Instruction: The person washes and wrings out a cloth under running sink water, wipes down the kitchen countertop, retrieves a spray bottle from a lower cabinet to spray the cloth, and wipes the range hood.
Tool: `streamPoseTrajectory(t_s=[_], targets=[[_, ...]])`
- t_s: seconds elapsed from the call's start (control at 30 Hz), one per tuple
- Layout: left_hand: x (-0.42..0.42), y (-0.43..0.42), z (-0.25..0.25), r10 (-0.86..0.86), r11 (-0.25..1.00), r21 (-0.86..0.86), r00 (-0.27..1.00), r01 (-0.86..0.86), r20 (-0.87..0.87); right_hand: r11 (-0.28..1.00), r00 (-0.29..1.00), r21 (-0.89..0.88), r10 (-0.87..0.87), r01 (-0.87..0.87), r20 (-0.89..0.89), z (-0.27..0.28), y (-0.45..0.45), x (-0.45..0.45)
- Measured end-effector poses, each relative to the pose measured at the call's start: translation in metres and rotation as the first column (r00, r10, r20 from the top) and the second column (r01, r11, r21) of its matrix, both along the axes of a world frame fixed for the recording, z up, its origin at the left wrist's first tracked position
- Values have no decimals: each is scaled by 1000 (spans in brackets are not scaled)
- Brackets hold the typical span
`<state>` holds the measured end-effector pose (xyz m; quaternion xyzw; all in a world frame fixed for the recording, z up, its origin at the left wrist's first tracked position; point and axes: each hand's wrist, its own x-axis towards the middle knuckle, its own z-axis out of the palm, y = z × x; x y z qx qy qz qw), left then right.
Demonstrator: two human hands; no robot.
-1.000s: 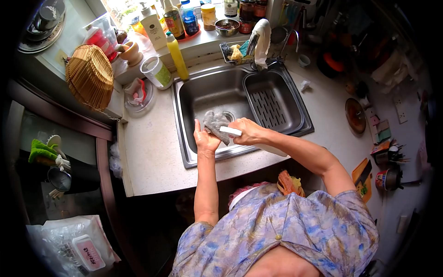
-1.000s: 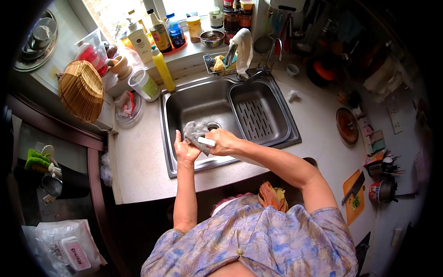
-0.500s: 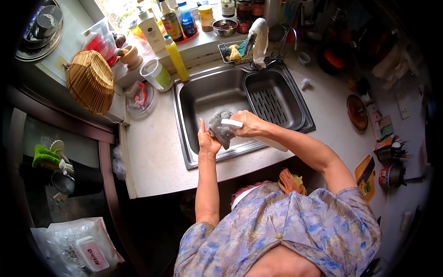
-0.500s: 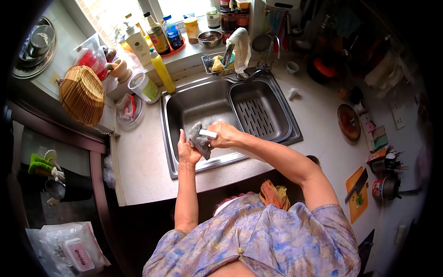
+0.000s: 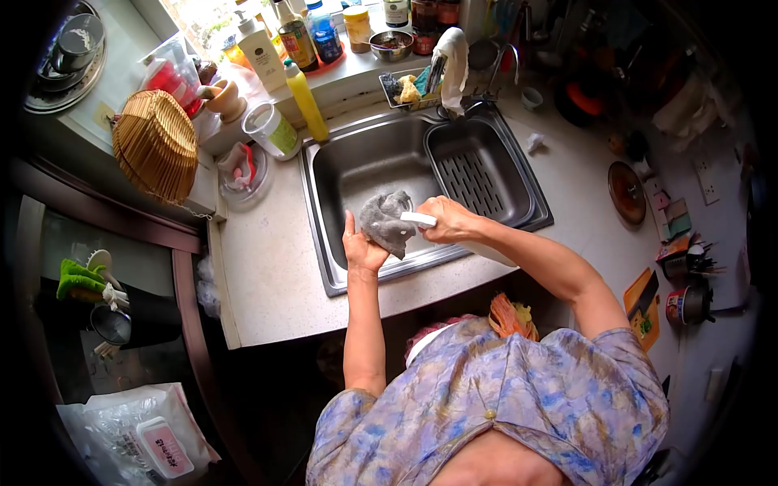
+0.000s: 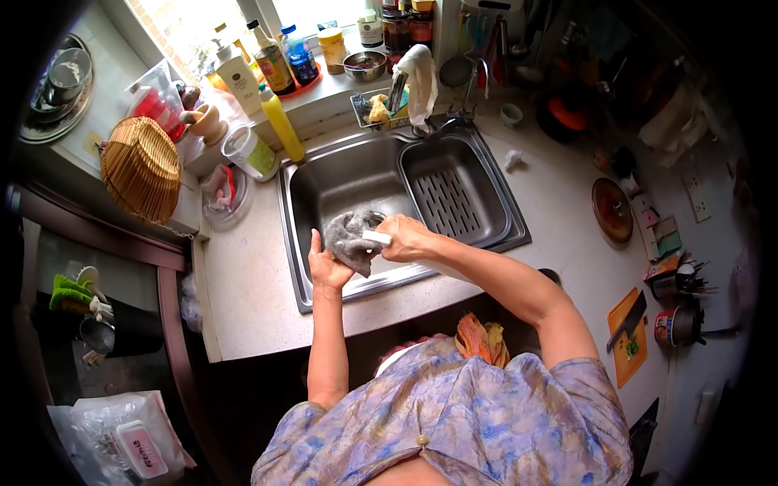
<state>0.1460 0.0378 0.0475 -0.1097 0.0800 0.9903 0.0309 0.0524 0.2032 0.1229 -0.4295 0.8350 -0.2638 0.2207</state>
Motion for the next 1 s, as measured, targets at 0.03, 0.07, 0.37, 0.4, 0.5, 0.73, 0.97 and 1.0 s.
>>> streamPoseTrajectory(t_s=[0.03, 0.07, 0.37, 0.4, 0.5, 0.73, 0.97, 1.0], targets=[[-2, -1, -4, -1, 1000, 0, 1000, 1, 1, 997, 999, -67, 43, -41, 24, 1, 2, 3], [-4, -3, -12, 29, 998, 49, 999, -30, 26, 994, 996, -93, 66, -60, 63, 4, 1, 5], [-10, 7, -9, 79, 995, 43, 989, -85, 126, 999, 999, -41, 18, -19, -34, 12, -19, 10], [-9, 8, -10, 72, 997, 33, 991, -76, 111, 1000, 1000, -24, 15, -16, -26, 11, -20, 11], [-9, 8, -12, 78, 996, 30, 993, -80, 84, 1000, 1000, 7, 1, -1, -12, 12, -18, 18], [-9, 2, 0, 183, 979, 65, 974, -192, 130, 998, 996, -17, 57, -56, 75, 1, -1, 25], [-11, 7, -5, 150, 982, 97, 981, -162, 126, 989, 996, -145, 4, -17, -84, 11, -4, 11], [-11, 9, -6, 135, 984, 102, 983, -148, 125, 989, 996, -146, 3, -15, -85, 12, -4, 10]])
